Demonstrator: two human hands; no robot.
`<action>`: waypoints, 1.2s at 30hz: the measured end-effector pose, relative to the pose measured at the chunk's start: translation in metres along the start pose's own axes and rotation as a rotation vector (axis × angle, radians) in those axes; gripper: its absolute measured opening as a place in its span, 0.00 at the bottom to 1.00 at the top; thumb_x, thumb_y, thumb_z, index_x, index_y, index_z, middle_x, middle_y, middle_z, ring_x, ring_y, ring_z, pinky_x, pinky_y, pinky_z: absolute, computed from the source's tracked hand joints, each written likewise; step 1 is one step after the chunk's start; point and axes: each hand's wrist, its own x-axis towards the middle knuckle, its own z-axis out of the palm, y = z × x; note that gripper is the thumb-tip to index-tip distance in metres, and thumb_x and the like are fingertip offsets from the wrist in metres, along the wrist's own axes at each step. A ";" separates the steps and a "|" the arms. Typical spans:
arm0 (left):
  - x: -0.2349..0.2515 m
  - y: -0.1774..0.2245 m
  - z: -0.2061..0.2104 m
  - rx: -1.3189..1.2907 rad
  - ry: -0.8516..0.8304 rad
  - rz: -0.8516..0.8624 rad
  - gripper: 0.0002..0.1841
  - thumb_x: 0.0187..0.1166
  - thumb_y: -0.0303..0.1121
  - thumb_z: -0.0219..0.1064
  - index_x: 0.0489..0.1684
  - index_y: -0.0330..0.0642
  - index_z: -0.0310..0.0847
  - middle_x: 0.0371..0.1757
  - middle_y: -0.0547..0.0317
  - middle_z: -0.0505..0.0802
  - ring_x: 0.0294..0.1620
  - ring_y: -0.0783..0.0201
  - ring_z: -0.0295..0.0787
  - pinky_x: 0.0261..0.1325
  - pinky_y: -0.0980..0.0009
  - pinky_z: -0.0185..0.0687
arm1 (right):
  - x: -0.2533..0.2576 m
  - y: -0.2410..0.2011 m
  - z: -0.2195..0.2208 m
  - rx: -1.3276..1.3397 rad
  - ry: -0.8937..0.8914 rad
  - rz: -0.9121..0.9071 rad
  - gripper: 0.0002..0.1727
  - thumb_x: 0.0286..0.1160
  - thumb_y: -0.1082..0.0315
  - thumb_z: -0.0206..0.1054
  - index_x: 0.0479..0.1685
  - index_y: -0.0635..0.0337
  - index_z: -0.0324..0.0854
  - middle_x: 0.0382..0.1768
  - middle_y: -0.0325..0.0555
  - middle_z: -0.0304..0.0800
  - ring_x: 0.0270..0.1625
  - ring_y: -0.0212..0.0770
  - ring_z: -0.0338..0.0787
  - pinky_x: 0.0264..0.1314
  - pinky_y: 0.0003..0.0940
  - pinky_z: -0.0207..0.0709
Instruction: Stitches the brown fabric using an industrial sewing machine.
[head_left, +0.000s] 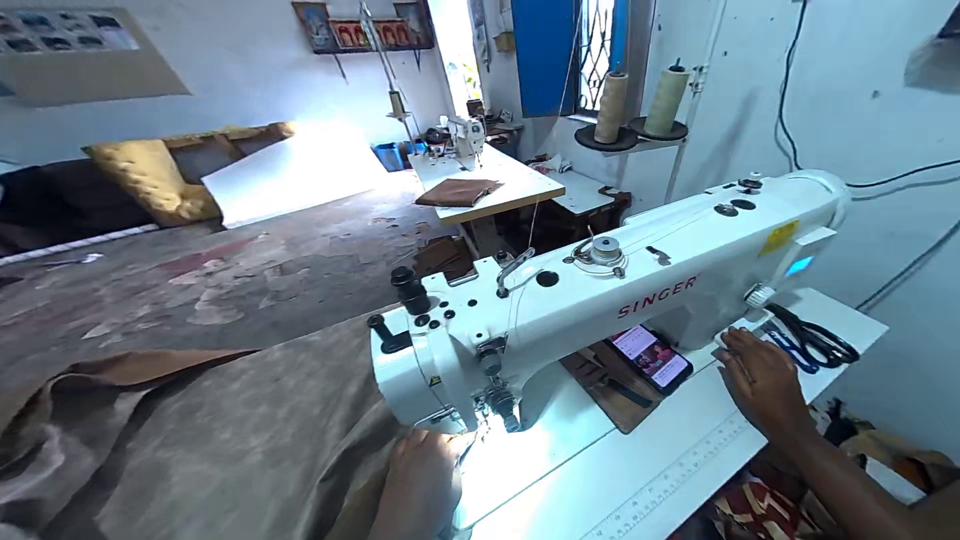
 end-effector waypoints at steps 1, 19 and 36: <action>0.009 -0.024 0.032 0.025 0.181 0.079 0.20 0.70 0.19 0.63 0.56 0.44 0.95 0.53 0.43 0.96 0.64 0.39 0.88 0.72 0.42 0.71 | -0.001 0.002 -0.001 0.015 0.019 0.041 0.27 0.88 0.54 0.51 0.66 0.66 0.85 0.70 0.62 0.85 0.75 0.67 0.81 0.77 0.68 0.67; 0.029 -0.049 0.072 0.150 0.566 -0.042 0.05 0.67 0.22 0.69 0.28 0.36 0.92 0.40 0.43 0.95 0.54 0.39 0.92 0.48 0.43 0.83 | 0.017 0.003 -0.018 -0.080 -0.385 0.556 0.17 0.89 0.63 0.59 0.62 0.68 0.86 0.55 0.66 0.90 0.63 0.68 0.88 0.69 0.69 0.73; 0.025 -0.055 0.053 -0.064 0.461 -0.163 0.12 0.78 0.30 0.63 0.47 0.44 0.95 0.51 0.46 0.96 0.58 0.39 0.91 0.56 0.41 0.83 | 0.038 0.052 -0.030 -0.210 -0.532 0.534 0.19 0.85 0.69 0.64 0.64 0.77 0.81 0.60 0.82 0.83 0.67 0.82 0.81 0.66 0.81 0.69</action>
